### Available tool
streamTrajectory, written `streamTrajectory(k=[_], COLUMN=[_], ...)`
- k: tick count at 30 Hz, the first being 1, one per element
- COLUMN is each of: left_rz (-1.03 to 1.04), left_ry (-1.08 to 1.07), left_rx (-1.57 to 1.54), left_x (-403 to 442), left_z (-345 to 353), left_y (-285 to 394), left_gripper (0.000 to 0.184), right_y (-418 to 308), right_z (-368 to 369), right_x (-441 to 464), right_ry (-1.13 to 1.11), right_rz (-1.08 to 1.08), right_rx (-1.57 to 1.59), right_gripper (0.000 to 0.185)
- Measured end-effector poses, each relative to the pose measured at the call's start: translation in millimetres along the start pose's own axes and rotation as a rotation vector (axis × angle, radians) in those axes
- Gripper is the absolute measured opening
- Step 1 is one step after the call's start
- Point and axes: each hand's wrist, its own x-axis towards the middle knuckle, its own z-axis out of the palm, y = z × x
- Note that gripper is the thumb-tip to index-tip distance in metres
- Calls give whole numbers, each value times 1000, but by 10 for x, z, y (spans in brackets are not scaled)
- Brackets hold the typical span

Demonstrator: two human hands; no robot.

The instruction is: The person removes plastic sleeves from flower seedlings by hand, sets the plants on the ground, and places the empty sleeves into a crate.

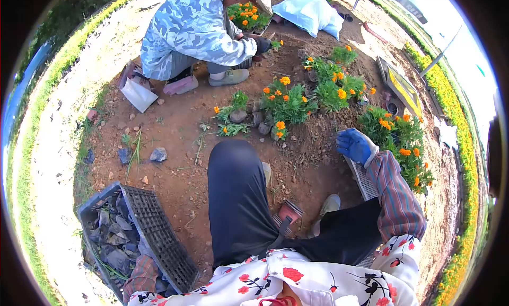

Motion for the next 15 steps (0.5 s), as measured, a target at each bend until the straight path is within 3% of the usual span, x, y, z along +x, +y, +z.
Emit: streamTrajectory(k=[11,15], left_rz=[89,191], left_ry=[53,115], left_rx=[385,640], left_x=[199,148], left_z=[-166,-297], left_y=[45,204], left_gripper=[30,30], right_y=[16,-291], right_z=[-46,-3], right_x=[23,-194], right_ry=[-39,16], right_rz=[68,-43], right_rx=[-126,-171], right_gripper=[25,19])
